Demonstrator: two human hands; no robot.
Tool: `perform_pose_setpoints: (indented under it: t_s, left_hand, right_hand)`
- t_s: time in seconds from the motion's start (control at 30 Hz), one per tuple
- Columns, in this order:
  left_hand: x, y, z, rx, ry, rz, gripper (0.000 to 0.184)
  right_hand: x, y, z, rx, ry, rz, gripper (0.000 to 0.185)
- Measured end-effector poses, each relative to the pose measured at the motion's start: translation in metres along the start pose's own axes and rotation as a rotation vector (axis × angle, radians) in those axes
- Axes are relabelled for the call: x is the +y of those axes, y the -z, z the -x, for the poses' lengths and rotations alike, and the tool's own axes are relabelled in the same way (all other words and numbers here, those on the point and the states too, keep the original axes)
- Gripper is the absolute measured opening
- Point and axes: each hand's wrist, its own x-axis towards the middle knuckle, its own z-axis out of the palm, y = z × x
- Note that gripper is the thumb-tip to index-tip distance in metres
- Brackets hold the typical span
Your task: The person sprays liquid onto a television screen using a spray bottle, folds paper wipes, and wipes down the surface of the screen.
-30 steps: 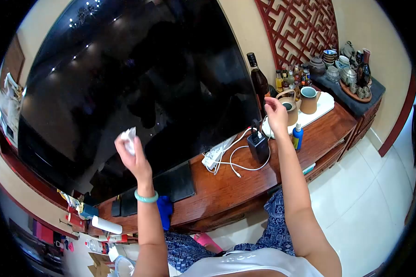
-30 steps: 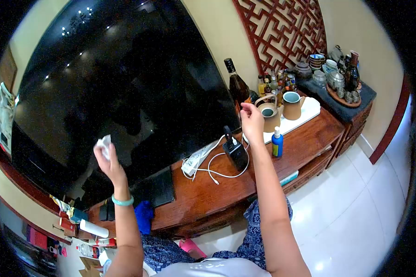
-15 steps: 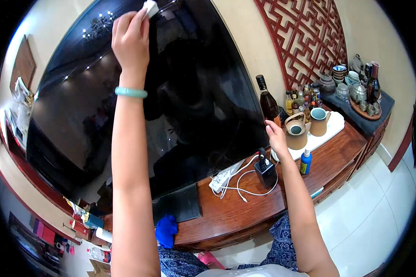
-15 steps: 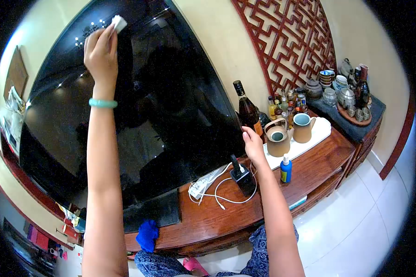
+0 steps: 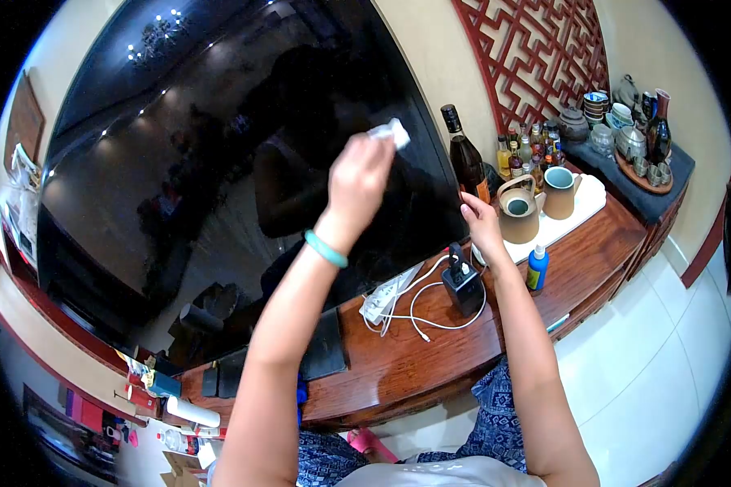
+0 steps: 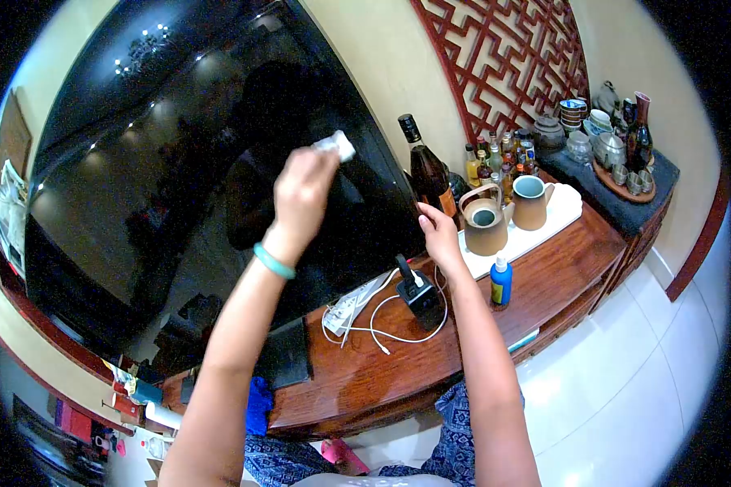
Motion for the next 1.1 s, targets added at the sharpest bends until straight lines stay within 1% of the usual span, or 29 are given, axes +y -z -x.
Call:
perform_pose_setpoints:
  t_s: [0.03, 0.07, 0.1, 0.17, 0.23, 0.33, 0.43, 0.5, 0.53, 0.57, 0.63, 0.67, 0.7, 0.77, 0.83, 0.93, 0.97, 1.03, 1.07, 1.1]
  left_hand:
    - [0.017, -0.004, 0.020, -0.069, 0.014, 0.073, 0.028]
    - [0.029, -0.010, 0.041, -0.143, -0.018, 0.125, 0.032]
    - [0.042, -0.012, 0.062, -0.218, -0.016, 0.131, 0.036]
    - [0.057, -0.016, 0.092, -0.285, -0.074, 0.128, 0.039]
    - [0.060, -0.009, 0.097, -0.319, -0.090, 0.121, 0.038]
    - [0.048, 0.008, 0.095, -0.349, -0.060, 0.148, 0.037]
    - [0.043, 0.031, 0.092, -0.299, -0.208, 0.144, 0.037]
    - [0.052, 0.037, 0.107, -0.408, -0.332, 0.201, 0.038]
    - [0.053, 0.034, 0.123, -0.472, -0.344, 0.234, 0.039]
    - [0.050, 0.034, 0.136, -0.555, -0.379, 0.195, 0.038]
    - [0.028, 0.037, 0.143, -0.674, -0.321, 0.193, 0.037]
    - [0.019, 0.036, 0.141, -0.592, -0.391, 0.124, 0.034]
    - [0.013, 0.041, 0.128, -0.597, -0.390, 0.134, 0.030]
    - [-0.004, 0.043, 0.094, -0.450, -0.351, 0.102, 0.027]
    - [-0.023, 0.046, 0.043, -0.330, -0.240, 0.081, 0.030]
    - [-0.055, 0.045, -0.036, -0.070, -0.152, -0.104, 0.028]
    - [-0.060, 0.042, -0.051, 0.008, -0.118, -0.172, 0.026]
    - [-0.049, 0.024, -0.059, 0.102, -0.015, -0.211, 0.028]
    - [-0.040, 0.013, -0.052, 0.100, 0.007, -0.268, 0.028]
    - [-0.025, 0.011, -0.042, 0.031, 0.004, -0.114, 0.028]
  right_hand:
    - [0.001, 0.001, 0.000, 0.001, -0.002, 0.001, 0.031]
    - [0.001, 0.000, 0.000, -0.017, -0.029, 0.004, 0.031]
    - [0.000, 0.000, 0.000, -0.034, -0.054, 0.008, 0.031]
    - [0.007, -0.001, -0.002, -0.018, -0.029, 0.035, 0.031]
    - [0.007, -0.002, -0.002, 0.026, 0.007, 0.017, 0.030]
    - [-0.007, -0.001, 0.004, 0.024, -0.005, 0.037, 0.030]
    - [-0.006, 0.000, 0.003, 0.015, 0.023, 0.101, 0.030]
    - [-0.001, -0.001, 0.003, 0.020, 0.032, 0.102, 0.030]
    - [-0.004, -0.001, 0.004, 0.029, 0.023, 0.084, 0.030]
    - [-0.006, -0.002, 0.004, 0.036, 0.018, 0.067, 0.030]
    - [-0.009, -0.001, 0.003, 0.033, 0.013, 0.063, 0.030]
    - [-0.008, -0.002, 0.003, 0.033, 0.014, 0.065, 0.030]
    - [-0.007, -0.002, 0.002, 0.033, 0.015, 0.067, 0.030]
    - [-0.005, -0.002, 0.002, 0.034, 0.026, 0.065, 0.030]
    - [-0.005, -0.002, 0.001, 0.036, 0.036, 0.066, 0.030]
    - [0.000, -0.002, 0.000, 0.038, 0.023, 0.061, 0.030]
    - [0.002, -0.002, 0.000, 0.037, 0.023, 0.061, 0.030]
    - [0.004, -0.002, 0.000, 0.033, 0.049, 0.057, 0.031]
    - [0.001, -0.002, 0.001, 0.042, 0.073, 0.101, 0.031]
    - [-0.003, -0.002, 0.003, 0.046, 0.074, 0.101, 0.031]
